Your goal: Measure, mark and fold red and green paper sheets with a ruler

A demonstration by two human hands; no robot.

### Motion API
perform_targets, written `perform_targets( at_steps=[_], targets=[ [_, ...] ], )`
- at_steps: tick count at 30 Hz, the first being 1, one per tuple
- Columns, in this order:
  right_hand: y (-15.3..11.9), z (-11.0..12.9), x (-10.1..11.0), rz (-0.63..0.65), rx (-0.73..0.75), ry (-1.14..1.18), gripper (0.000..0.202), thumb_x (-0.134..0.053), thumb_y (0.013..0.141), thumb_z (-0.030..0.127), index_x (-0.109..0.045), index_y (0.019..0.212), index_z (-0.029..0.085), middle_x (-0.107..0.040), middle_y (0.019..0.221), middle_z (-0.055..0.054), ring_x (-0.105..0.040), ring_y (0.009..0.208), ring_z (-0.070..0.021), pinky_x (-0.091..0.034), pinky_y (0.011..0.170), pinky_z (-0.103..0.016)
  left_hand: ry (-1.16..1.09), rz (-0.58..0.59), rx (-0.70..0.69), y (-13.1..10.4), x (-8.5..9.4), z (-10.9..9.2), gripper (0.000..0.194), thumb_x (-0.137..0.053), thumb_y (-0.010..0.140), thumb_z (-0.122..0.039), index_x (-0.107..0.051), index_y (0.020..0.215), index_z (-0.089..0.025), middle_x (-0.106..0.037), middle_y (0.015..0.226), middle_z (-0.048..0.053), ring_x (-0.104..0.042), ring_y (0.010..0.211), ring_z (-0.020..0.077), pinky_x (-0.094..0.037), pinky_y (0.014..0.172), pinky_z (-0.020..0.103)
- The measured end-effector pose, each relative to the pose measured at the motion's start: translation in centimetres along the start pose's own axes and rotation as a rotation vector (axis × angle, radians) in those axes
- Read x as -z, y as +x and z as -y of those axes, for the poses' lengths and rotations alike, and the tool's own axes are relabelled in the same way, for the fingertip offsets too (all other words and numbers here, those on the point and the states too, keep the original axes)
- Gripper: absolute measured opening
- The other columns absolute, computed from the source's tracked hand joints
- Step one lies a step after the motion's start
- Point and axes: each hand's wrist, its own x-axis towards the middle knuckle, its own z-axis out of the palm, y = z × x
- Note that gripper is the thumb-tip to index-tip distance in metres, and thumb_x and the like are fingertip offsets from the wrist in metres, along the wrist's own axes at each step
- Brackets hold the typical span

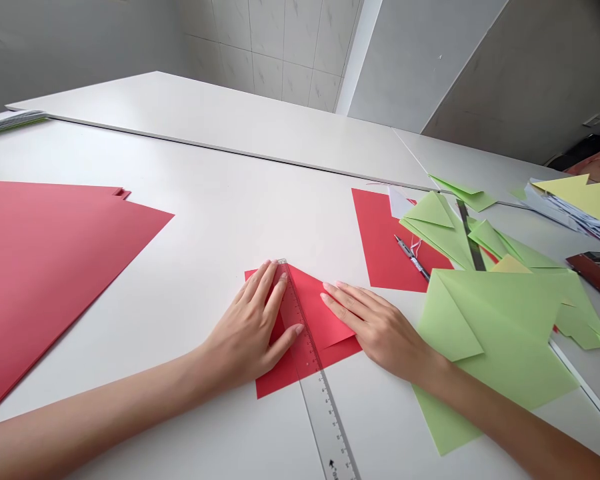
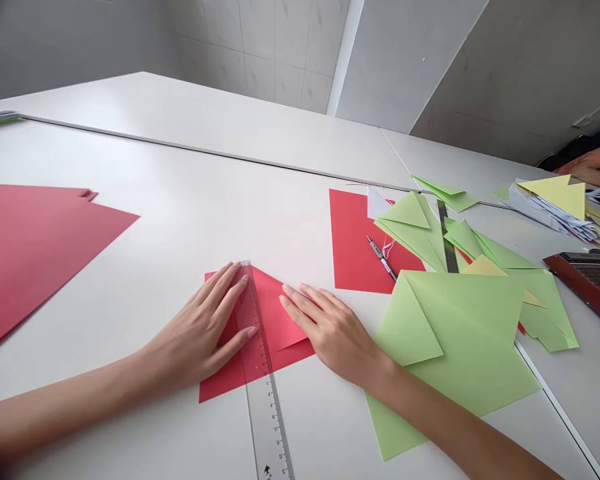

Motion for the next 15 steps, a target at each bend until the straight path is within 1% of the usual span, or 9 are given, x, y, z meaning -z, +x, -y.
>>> perform_targets(
  at_steps=[5,11,15],
  targets=[
    [-0.19,-0.43,-0.17,0.025,0.019,0.005,0.064,-0.027,0.088,-0.01,-0.043,0.147,0.006,-0.045,0.153,-0.01,-0.04,0.143,-0.0277,-0.05,0.108,-0.047,-0.007,0.006,0.009,0.08,-0.17,0.06,0.077,-0.037,0.098,-0.057,-0.027,0.151,-0.003,-0.026,0.159,0.024,-0.025,0.148,0.0384,-0.04,0.114,0.054],
    [-0.31,-0.63,-0.27,0.042,0.015,0.035,0.07,-0.027,0.087,-0.01,-0.036,0.153,0.013,-0.044,0.154,-0.008,-0.036,0.146,-0.026,-0.05,0.108,-0.047,-0.037,0.027,0.016,0.0,-0.12,0.09,0.077,-0.037,0.098,-0.056,-0.025,0.152,-0.003,-0.024,0.159,0.024,-0.024,0.148,0.0396,-0.039,0.114,0.056],
    [-0.38,-0.53,-0.38,0.033,-0.001,0.05,0.074,-0.026,0.087,-0.01,-0.03,0.156,0.017,-0.044,0.154,-0.007,-0.035,0.146,-0.0254,-0.049,0.109,-0.048,-0.055,0.028,0.022,-0.03,-0.07,0.09,0.077,-0.039,0.098,-0.057,-0.024,0.153,-0.005,-0.023,0.16,0.022,-0.023,0.148,0.0386,-0.038,0.115,0.055]
  ],
)
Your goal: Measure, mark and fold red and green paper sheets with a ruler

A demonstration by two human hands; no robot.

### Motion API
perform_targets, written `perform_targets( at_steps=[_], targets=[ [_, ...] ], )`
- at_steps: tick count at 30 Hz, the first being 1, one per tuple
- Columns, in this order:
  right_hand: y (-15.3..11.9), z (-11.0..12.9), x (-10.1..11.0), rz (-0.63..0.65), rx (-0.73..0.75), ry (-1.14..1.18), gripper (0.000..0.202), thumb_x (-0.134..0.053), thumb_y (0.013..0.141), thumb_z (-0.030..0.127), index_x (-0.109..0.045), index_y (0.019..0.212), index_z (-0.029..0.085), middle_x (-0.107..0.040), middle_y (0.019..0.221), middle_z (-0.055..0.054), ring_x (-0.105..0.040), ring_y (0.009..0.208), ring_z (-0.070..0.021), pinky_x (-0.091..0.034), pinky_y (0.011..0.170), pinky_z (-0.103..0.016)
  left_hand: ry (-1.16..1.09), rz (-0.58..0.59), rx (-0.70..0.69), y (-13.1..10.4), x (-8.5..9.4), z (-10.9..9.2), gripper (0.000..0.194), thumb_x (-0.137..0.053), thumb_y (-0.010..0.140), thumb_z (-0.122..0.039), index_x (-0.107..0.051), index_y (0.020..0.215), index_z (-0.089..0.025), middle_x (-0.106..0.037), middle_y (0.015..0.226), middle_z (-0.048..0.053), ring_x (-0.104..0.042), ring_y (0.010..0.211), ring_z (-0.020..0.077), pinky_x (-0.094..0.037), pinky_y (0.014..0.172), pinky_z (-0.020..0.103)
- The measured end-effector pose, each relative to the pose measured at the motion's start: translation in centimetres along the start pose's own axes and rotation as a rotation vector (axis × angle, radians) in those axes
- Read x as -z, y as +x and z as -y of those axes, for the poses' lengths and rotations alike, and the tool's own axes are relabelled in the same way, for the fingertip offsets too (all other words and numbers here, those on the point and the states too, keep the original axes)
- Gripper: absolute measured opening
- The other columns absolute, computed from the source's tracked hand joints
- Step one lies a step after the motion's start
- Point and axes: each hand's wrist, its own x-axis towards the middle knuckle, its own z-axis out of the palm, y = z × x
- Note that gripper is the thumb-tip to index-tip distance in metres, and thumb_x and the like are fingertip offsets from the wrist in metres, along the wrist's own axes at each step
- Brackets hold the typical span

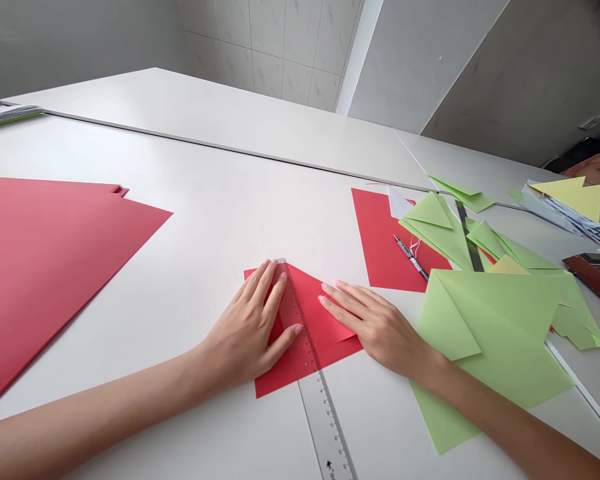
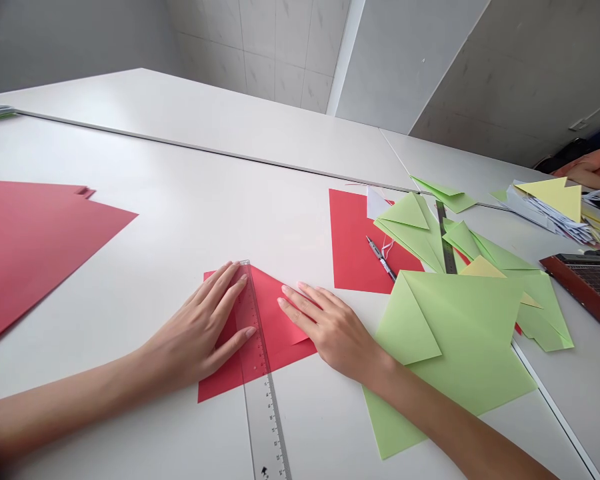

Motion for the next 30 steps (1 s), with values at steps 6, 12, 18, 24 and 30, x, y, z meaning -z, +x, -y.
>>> perform_targets(
  at_steps=[6,12,18,24,30],
  targets=[
    [-0.12,0.03,-0.11,0.012,-0.01,0.012,0.072,-0.026,0.087,-0.01,-0.033,0.154,0.016,-0.043,0.155,-0.006,-0.035,0.146,-0.0255,-0.047,0.11,-0.048,-0.001,0.017,0.005,0.09,0.2,-0.01,0.077,-0.039,0.097,-0.057,-0.025,0.152,-0.004,-0.024,0.16,0.022,-0.023,0.149,0.038,-0.037,0.116,0.054],
    [-0.14,0.01,-0.14,0.012,-0.008,0.014,0.069,-0.026,0.087,-0.01,-0.038,0.151,0.012,-0.043,0.155,-0.007,-0.035,0.146,-0.0266,-0.047,0.11,-0.049,0.003,0.013,0.004,0.07,0.15,0.03,0.078,-0.038,0.097,-0.058,-0.026,0.152,-0.003,-0.025,0.159,0.022,-0.024,0.148,0.0384,-0.038,0.115,0.056],
    [-0.16,0.02,-0.21,0.009,-0.022,0.03,0.074,-0.026,0.088,-0.009,-0.028,0.156,0.019,-0.042,0.155,-0.005,-0.034,0.147,-0.0245,-0.046,0.111,-0.048,-0.017,0.006,0.014,0.05,0.33,-0.02,0.077,-0.04,0.097,-0.057,-0.024,0.154,-0.009,-0.026,0.16,0.02,-0.025,0.148,0.0385,-0.037,0.116,0.056],
    [-0.09,0.05,-0.18,0.011,-0.024,0.022,0.071,-0.026,0.089,-0.008,-0.032,0.154,0.018,-0.043,0.155,-0.005,-0.035,0.147,-0.0249,-0.047,0.11,-0.048,-0.011,-0.002,0.009,0.04,0.3,0.02,0.076,-0.039,0.097,-0.057,-0.025,0.154,-0.008,-0.025,0.16,0.02,-0.025,0.148,0.0386,-0.038,0.115,0.057],
    [0.04,0.17,-0.09,-0.001,-0.024,0.013,0.069,-0.026,0.089,-0.008,-0.036,0.153,0.016,-0.044,0.154,-0.006,-0.036,0.146,-0.0252,-0.047,0.11,-0.048,0.018,-0.009,-0.013,-0.07,0.23,0.05,0.076,-0.039,0.097,-0.056,-0.027,0.152,-0.004,-0.027,0.158,0.023,-0.027,0.147,0.0393,-0.039,0.114,0.056]
  ],
)
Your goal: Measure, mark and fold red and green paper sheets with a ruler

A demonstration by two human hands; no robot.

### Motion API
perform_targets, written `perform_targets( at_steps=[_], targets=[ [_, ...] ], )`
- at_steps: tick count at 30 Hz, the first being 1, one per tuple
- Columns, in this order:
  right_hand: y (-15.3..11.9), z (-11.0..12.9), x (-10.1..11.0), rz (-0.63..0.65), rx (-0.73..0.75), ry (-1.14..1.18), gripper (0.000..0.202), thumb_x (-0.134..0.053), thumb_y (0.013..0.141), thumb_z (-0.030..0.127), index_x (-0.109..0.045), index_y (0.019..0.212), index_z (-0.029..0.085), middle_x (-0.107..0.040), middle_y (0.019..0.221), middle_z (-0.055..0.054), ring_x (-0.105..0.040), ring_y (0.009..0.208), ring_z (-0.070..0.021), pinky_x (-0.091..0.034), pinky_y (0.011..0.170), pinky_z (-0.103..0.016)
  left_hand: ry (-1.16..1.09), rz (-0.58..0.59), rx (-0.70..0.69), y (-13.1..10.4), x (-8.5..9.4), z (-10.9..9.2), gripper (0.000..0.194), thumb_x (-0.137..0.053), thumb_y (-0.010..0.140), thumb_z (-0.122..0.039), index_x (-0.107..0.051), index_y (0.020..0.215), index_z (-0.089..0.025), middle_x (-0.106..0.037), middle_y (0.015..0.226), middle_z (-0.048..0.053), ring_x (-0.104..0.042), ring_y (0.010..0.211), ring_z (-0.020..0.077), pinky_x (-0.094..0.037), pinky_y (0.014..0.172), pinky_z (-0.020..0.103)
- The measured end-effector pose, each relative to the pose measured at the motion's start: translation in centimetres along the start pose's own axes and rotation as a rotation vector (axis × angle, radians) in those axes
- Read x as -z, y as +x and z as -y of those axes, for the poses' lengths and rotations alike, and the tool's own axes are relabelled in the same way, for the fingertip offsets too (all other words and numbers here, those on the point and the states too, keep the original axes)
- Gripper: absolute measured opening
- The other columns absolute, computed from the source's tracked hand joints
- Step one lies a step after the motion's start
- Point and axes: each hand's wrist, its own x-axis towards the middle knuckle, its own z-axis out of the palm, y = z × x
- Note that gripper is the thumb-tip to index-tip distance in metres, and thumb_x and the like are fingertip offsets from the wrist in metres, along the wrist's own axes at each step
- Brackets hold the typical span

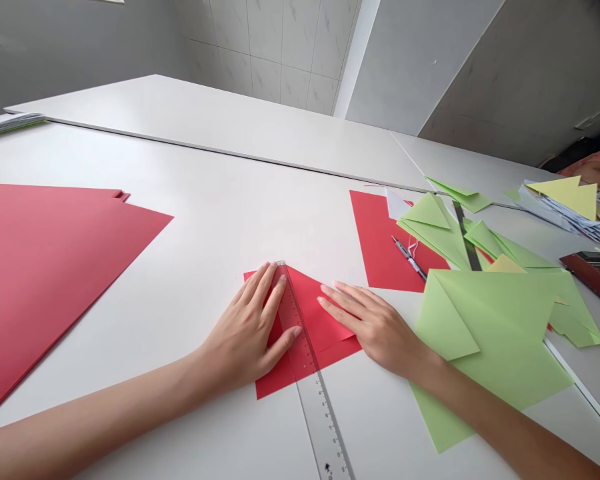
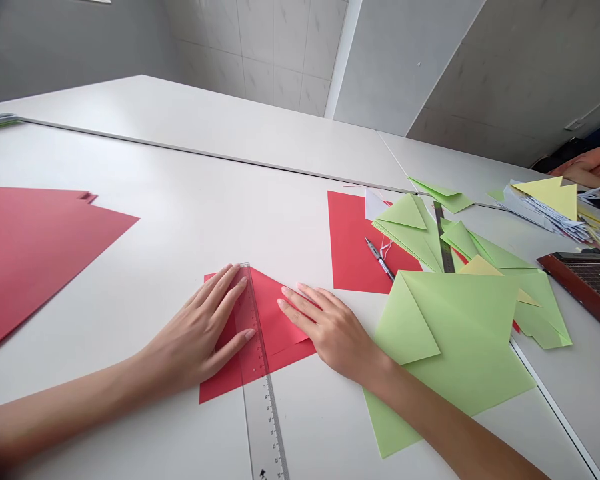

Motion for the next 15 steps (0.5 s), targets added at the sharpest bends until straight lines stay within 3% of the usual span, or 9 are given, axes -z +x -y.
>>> perform_targets(
  at_steps=[4,15],
  targets=[
    [0.01,0.03,0.0,-0.002,0.0,-0.001,0.068,-0.026,0.088,-0.009,-0.04,0.151,0.015,-0.045,0.153,-0.005,-0.038,0.145,-0.0257,-0.048,0.109,-0.047,-0.007,-0.001,0.0,-0.03,0.09,-0.09,0.076,-0.041,0.096,-0.056,-0.032,0.149,-0.003,-0.03,0.157,0.023,-0.028,0.146,0.0399,-0.039,0.114,0.055],
    [-0.03,-0.06,-0.15,-0.008,-0.001,0.016,0.072,-0.026,0.089,-0.008,-0.03,0.155,0.019,-0.044,0.154,-0.005,-0.037,0.145,-0.0251,-0.049,0.108,-0.049,0.01,-0.001,-0.014,0.04,0.23,-0.1,0.074,-0.039,0.096,-0.059,-0.037,0.146,-0.004,-0.034,0.155,0.025,-0.032,0.144,0.0407,-0.042,0.111,0.057]
  ],
)
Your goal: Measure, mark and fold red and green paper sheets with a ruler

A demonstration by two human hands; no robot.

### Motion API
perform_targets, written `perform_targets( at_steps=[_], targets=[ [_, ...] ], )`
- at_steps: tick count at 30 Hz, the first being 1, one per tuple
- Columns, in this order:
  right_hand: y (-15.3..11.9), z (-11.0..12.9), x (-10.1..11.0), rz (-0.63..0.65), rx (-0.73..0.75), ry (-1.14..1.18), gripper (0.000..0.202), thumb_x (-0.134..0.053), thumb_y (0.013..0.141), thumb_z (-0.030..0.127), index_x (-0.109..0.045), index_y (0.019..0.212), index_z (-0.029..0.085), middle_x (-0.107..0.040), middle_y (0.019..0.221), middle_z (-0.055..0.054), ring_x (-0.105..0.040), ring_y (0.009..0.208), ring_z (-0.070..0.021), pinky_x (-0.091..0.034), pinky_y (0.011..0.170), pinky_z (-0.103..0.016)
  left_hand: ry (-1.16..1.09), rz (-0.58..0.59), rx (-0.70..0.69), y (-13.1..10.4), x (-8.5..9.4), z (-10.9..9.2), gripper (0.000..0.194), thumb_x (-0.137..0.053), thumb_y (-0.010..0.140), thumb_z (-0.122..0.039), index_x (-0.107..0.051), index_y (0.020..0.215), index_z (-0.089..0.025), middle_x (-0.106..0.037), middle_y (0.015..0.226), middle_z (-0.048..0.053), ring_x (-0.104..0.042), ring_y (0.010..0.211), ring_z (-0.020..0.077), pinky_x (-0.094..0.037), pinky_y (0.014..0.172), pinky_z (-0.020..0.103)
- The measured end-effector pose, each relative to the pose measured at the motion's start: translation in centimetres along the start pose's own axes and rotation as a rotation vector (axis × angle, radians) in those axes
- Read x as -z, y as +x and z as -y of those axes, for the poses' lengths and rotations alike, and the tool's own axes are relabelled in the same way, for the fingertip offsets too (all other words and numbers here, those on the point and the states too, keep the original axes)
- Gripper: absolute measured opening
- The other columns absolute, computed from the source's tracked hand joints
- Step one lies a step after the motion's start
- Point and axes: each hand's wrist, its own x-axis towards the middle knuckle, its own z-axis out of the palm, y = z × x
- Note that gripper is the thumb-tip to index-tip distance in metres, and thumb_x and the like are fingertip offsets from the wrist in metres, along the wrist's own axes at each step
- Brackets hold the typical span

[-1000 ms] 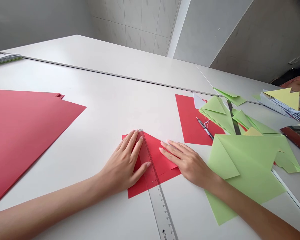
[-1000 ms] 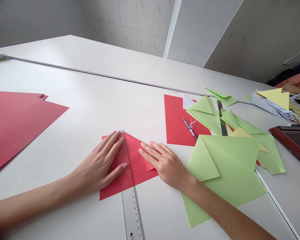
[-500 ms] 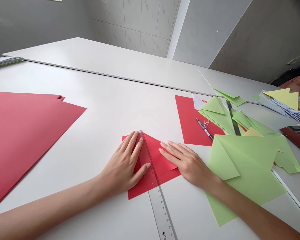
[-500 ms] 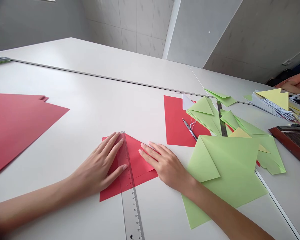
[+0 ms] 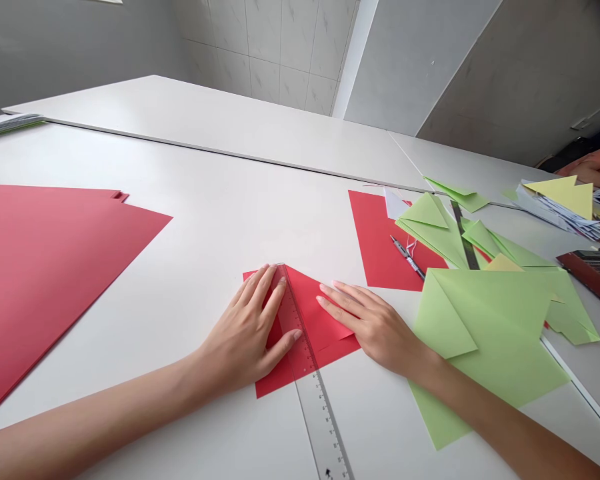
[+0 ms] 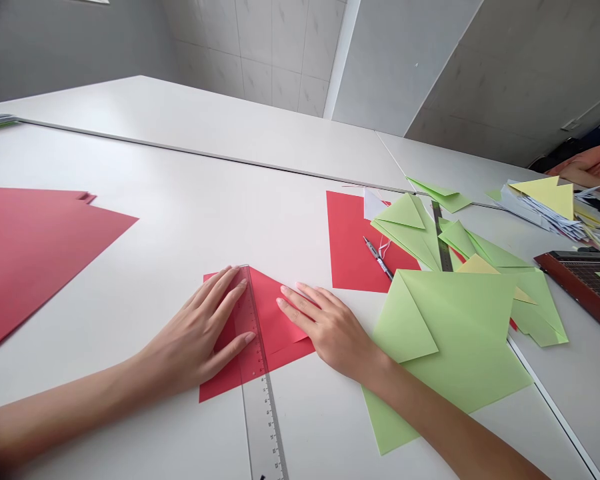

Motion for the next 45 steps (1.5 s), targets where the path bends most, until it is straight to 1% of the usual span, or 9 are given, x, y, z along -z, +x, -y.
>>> perform_targets(
  at_steps=[5,12,20,29,33,35,37,41,45],
  targets=[
    [0.1,0.0,0.1,0.008,-0.002,-0.007,0.069,-0.025,0.088,-0.009,-0.037,0.152,0.015,-0.044,0.154,-0.006,-0.038,0.144,-0.0257,-0.049,0.108,-0.048,0.042,-0.007,-0.017,0.0,0.0,0.0,0.075,-0.037,0.097,-0.058,-0.037,0.146,-0.002,-0.035,0.154,0.025,-0.033,0.144,0.0404,-0.043,0.11,0.056],
    [0.1,0.0,0.0,-0.002,-0.013,0.001,0.073,-0.026,0.088,-0.009,-0.032,0.155,0.019,-0.045,0.154,-0.004,-0.037,0.145,-0.0241,-0.049,0.108,-0.048,0.058,0.002,-0.006,0.0,0.0,0.0,0.075,-0.035,0.097,-0.059,-0.035,0.147,-0.002,-0.035,0.154,0.024,-0.034,0.144,0.0398,-0.045,0.108,0.056],
    [0.3,-0.3,0.3,0.018,0.008,-0.005,0.068,-0.027,0.088,-0.009,-0.041,0.15,0.015,-0.045,0.154,-0.006,-0.04,0.143,-0.0237,-0.049,0.106,-0.046,0.067,-0.031,-0.03,0.1,-0.1,-0.1,0.074,-0.037,0.097,-0.057,-0.038,0.145,0.0,-0.038,0.152,0.026,-0.037,0.142,0.0409,-0.047,0.106,0.056],
    [0.2,0.1,0.3,0.019,0.007,-0.054,0.065,-0.027,0.088,-0.009,-0.047,0.147,0.01,-0.046,0.153,-0.007,-0.043,0.14,-0.0277,-0.048,0.109,-0.047,0.07,-0.06,-0.038,0.0,-0.1,0.0,0.075,-0.04,0.097,-0.057,-0.039,0.144,0.0,-0.039,0.151,0.027,-0.038,0.14,0.0413,-0.047,0.105,0.054],
    [0.7,0.9,0.8,0.021,-0.01,-0.088,0.064,-0.035,0.083,-0.007,-0.052,0.143,0.008,-0.051,0.149,-0.011,-0.046,0.138,-0.0312,-0.048,0.109,-0.048,0.073,-0.069,-0.045,0.1,-0.1,-0.1,0.075,-0.04,0.097,-0.057,-0.039,0.144,0.001,-0.039,0.15,0.028,-0.039,0.14,0.0419,-0.048,0.105,0.055],
    [1.3,1.7,1.2,0.035,-0.047,-0.098,0.065,-0.039,0.081,-0.005,-0.051,0.144,0.007,-0.05,0.149,-0.015,-0.049,0.137,-0.0335,-0.049,0.109,-0.05,0.077,-0.069,-0.051,0.1,-0.1,-0.1,0.074,-0.04,0.097,-0.056,-0.04,0.143,0.001,-0.039,0.15,0.028,-0.039,0.139,0.0421,-0.048,0.104,0.055],
    [2.0,2.6,1.3,0.053,-0.09,-0.109,0.07,-0.041,0.08,-0.005,-0.046,0.148,0.01,-0.046,0.152,-0.017,-0.05,0.136,-0.0353,-0.051,0.106,-0.05,0.084,-0.073,-0.058,0.1,0.0,-0.1,0.074,-0.04,0.097,-0.056,-0.041,0.142,0.002,-0.04,0.149,0.028,-0.04,0.139,0.0423,-0.049,0.104,0.055],
    [3.1,3.6,0.7,0.068,-0.118,-0.171,0.077,-0.037,0.08,-0.009,-0.042,0.152,0.018,-0.041,0.155,-0.016,-0.047,0.137,-0.0378,-0.054,0.102,-0.05,0.101,-0.083,-0.063,0.1,0.0,-0.1,0.073,-0.039,0.097,-0.056,-0.041,0.142,0.002,-0.041,0.149,0.028,-0.04,0.139,0.0419,-0.049,0.104,0.056],
    [3.2,3.4,-0.3,0.056,-0.099,-0.183,0.073,-0.032,0.083,-0.011,-0.041,0.151,0.013,-0.039,0.156,-0.015,-0.039,0.143,-0.0363,-0.049,0.109,-0.051,0.101,-0.062,-0.056,0.0,0.0,-0.2,0.072,-0.038,0.097,-0.055,-0.043,0.141,0.001,-0.041,0.149,0.027,-0.039,0.14,0.0408,-0.048,0.105,0.055]
  ],
)
